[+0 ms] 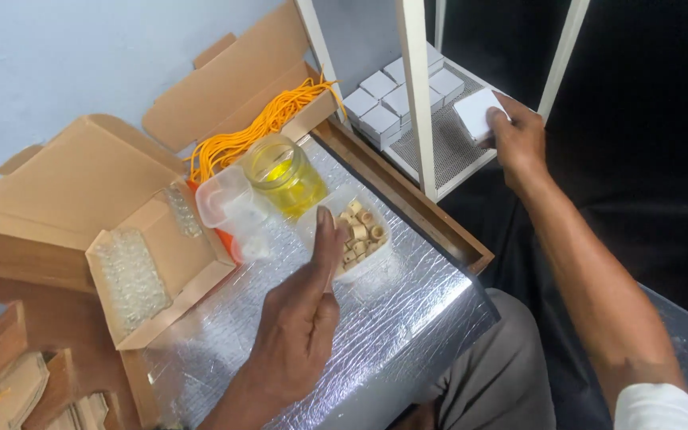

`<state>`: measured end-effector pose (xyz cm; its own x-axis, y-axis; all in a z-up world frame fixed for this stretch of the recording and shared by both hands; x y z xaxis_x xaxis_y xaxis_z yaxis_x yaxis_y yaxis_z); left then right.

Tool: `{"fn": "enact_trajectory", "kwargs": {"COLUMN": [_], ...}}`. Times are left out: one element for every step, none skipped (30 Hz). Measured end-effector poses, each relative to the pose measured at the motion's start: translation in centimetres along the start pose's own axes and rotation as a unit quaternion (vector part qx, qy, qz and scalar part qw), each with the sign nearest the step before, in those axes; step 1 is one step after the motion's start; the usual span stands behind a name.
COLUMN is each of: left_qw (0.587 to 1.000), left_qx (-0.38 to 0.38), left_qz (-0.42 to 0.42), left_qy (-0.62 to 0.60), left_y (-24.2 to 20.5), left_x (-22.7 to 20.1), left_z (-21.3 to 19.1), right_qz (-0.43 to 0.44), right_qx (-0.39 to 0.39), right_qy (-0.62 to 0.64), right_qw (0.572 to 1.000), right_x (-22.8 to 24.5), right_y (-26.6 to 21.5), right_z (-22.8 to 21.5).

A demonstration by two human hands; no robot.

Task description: Assembling perfume bottles by attaching wooden caps and cords, then folding cardboard boxes and placing the bottles inside.

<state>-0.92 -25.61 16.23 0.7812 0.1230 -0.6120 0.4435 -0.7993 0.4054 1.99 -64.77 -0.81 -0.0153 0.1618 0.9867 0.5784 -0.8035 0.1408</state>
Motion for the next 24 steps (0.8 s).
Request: {"fn": "enact_trajectory", "kwargs": {"left_qw": [0.998,0.998,0.997,0.995,0.995,0.989,0.980,0.980,0.968,0.953,0.953,0.927,0.896,0.896,0.903,0.909,0.908,0.898,0.887,0.886,0.868,0.848,0.846,0.854], "left_qx": [0.048,0.052,0.047,0.042,0.045,0.060,0.074,0.077,0.090,0.103,0.106,0.136,0.163,0.166,0.198,0.230,0.233,0.259,0.287,0.292,0.330,0.368,0.372,0.374], "left_qz": [-0.042,-0.040,-0.051,-0.062,-0.062,-0.074,-0.086,-0.086,-0.094,-0.102,-0.099,-0.105,-0.111,-0.109,-0.110,-0.111,-0.109,-0.106,-0.104,-0.101,-0.099,-0.096,-0.097,-0.086], "left_qy": [0.017,0.016,0.038,0.061,0.060,0.111,0.162,0.163,0.214,0.264,0.265,0.332,0.397,0.398,0.364,0.330,0.330,0.339,0.346,0.347,0.358,0.369,0.369,0.350], "left_y": [1.3,2.8,4.3,5.8,7.9,9.9,12.0,14.3,16.6,18.9,21.3,23.5,25.6,27.4,28.9,30.5,31.1,31.6,31.8,32.3,32.3,32.2,32.3,32.4], "left_x": [0.0,0.1,0.4,0.8,1.7,2.9,4.1,5.2,6.5,7.7,10.7,14.0,17.4,20.2,23.2,26.1,25.8,25.8,25.7,25.1,24.8,24.4,24.0,23.2], "left_z": [-0.1,-0.4,-0.8,-1.2,-1.2,-1.1,-1.0,-0.5,0.1,0.8,2.1,3.6,5.0,6.8,9.1,11.3,11.7,12.4,13.3,13.7,14.4,15.0,15.2,15.4], "right_qz": [0.023,0.025,0.076,0.127,0.129,0.139,0.150,0.153,0.158,0.163,0.164,0.122,0.079,0.081,0.074,0.067,0.069,0.050,0.034,0.039,0.024,0.009,0.013,0.001], "right_qx": [0.015,0.011,0.002,-0.007,-0.009,-0.017,-0.024,-0.025,-0.027,-0.030,-0.033,-0.022,-0.008,-0.010,-0.007,-0.004,-0.007,-0.004,-0.003,-0.006,-0.003,0.001,0.002,-0.002], "right_qy": [0.006,0.006,-0.025,-0.055,-0.055,-0.064,-0.073,-0.072,-0.045,-0.018,-0.016,-0.040,-0.066,-0.064,-0.081,-0.098,-0.097,-0.099,-0.102,-0.101,-0.113,-0.125,-0.123,-0.141], "right_qw": [1.000,1.000,0.997,0.990,0.990,0.988,0.986,0.985,0.986,0.986,0.986,0.992,0.995,0.995,0.994,0.993,0.993,0.994,0.994,0.994,0.993,0.992,0.992,0.990], "right_x": [-1.5,-2.0,-3.4,-4.8,-5.6,-6.4,-7.3,-7.8,-8.4,-9.1,-10.8,-11.8,-12.9,-13.0,-12.8,-12.6,-13.5,-14.1,-14.8,-15.1,-15.1,-15.0,-14.8,-14.2], "right_y": [1.8,3.3,4.6,5.9,6.9,8.0,9.0,9.6,10.2,10.8,11.7,12.9,13.9,14.0,14.2,14.5,15.2,16.0,16.6,16.9,17.2,17.5,17.5,17.5], "right_z": [0.8,1.6,2.1,2.7,3.4,4.0,4.8,5.4,6.1,6.7,7.1,7.8,8.5,8.8,9.1,9.3,9.5,9.7,9.8,9.9,10.1,10.4,10.5,10.6]}}
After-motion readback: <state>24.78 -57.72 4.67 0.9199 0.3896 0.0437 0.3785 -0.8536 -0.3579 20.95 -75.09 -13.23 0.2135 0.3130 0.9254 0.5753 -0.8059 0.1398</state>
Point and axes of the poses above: each hand's wrist, its own y-axis towards the middle knuckle, its own z-axis out of the palm, x = y × z, the point moved 8 cm from there along y, towards the middle knuckle, and after that the axes turned 2 degrees about y, right-handed, at the moved point
